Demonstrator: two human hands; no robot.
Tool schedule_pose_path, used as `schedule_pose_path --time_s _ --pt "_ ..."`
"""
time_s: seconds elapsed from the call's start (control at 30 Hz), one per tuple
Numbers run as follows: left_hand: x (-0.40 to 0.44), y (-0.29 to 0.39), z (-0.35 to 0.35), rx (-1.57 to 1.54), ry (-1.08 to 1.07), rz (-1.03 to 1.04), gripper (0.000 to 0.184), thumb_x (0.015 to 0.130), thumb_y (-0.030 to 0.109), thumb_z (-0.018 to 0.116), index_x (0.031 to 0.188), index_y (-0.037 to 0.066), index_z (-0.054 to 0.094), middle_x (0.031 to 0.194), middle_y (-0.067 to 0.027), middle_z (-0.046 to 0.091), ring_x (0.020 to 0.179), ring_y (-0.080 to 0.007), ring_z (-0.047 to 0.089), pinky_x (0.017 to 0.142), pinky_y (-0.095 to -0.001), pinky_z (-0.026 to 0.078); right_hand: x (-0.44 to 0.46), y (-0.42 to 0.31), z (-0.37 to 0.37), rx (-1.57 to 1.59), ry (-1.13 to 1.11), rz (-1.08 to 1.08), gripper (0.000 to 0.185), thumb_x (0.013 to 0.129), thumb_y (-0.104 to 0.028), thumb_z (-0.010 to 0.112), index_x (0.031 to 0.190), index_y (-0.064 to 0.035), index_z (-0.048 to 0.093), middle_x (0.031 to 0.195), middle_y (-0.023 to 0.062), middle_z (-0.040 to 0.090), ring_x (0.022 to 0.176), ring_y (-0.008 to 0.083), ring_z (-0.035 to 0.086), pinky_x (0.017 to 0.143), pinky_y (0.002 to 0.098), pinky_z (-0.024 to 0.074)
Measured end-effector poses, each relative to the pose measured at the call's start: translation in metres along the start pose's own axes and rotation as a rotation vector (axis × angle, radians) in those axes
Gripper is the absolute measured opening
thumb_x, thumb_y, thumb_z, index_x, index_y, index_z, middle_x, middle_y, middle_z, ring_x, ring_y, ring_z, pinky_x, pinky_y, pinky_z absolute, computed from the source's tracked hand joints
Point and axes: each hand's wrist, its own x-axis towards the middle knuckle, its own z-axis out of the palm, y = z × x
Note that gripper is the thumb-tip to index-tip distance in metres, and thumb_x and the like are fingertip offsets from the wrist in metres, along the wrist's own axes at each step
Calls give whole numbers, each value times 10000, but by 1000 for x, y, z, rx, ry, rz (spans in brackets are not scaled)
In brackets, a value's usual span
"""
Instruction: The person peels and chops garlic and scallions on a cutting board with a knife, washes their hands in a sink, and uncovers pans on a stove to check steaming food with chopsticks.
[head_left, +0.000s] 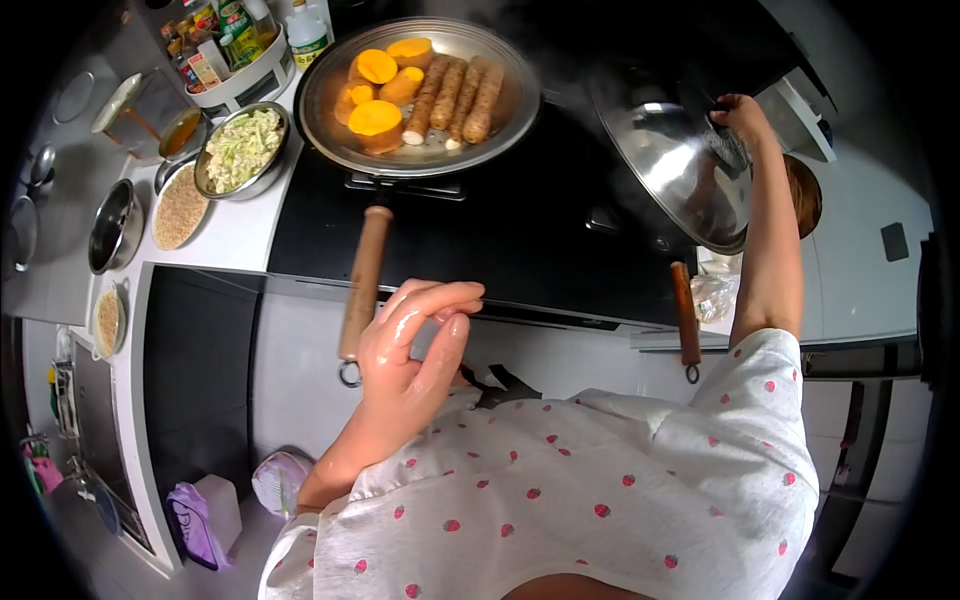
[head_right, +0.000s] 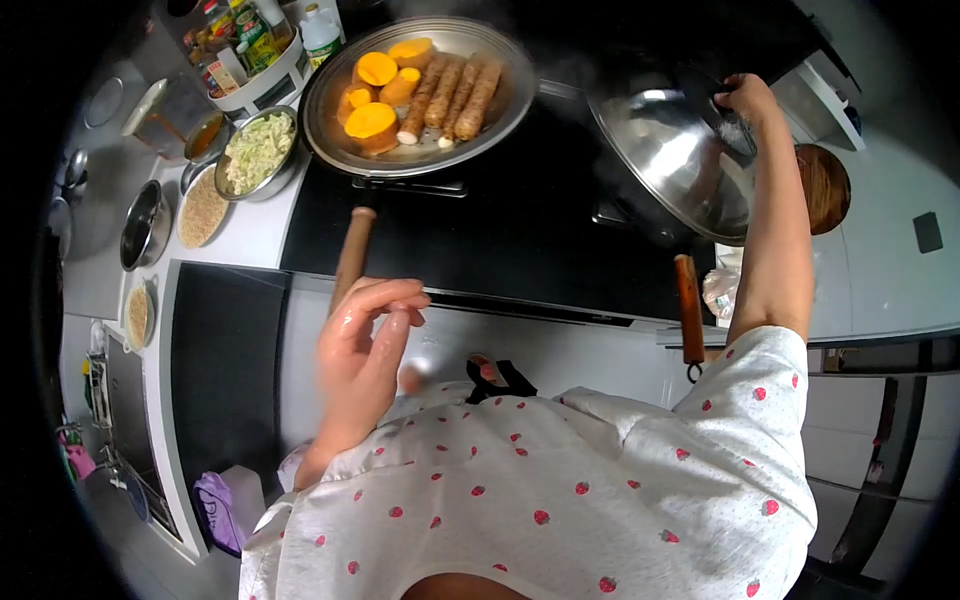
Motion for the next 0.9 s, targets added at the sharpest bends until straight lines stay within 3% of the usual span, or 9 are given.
schedule_pose_path --time_s 0.3,0.43,0.5,0.63,0.7,0.9 --pt "0 -12 68 20 -20 -79 174 846 -5 581 1005 24 645 830 -56 628 718 -124 556 677 -233 456 22 62 33 -34 -86 -47 466 681 -131 782 1101 2 629 1049 173 659 1004 278 621 861 339 453" --pt "1 -12 77 65 -71 -101 159 887 21 537 1009 -3 636 884 -66 615 750 -112 580 686 -224 462 35 85 50 146 -197 5 486 676 -124 775 1121 -7 619 1076 167 653 1015 274 617 878 332 447" --pt "1 -13 81 34 -82 -102 160 890 35 544 1015 -1 637 886 -63 617 748 -103 579 670 -219 458 24 83 49 -28 -53 -122 447 686 -68 745 1104 24 613 961 133 660 860 214 624 744 325 486" --pt "2 -12 86 29 -44 -108 166 863 30 578 1016 34 644 799 -55 619 707 -125 573 662 -232 460 16 80 47 68 -39 -108 445 679 -61 744 1096 30 616 953 141 663 860 219 630 751 319 484" --pt "1 -11 85 64 -85 -91 154 897 61 557 1014 10 644 864 -56 618 732 -95 566 638 -214 452 20 88 48 117 -102 -71 484 675 -57 747 1122 50 594 1072 177 649 954 278 630 837 333 463" --pt "-1 -13 82 33 -46 -77 154 899 53 553 1013 0 640 860 -62 619 732 -97 564 658 -214 451 21 81 43 114 -70 -94 424 683 -25 733 1080 51 603 1019 147 658 911 241 627 800 321 464"
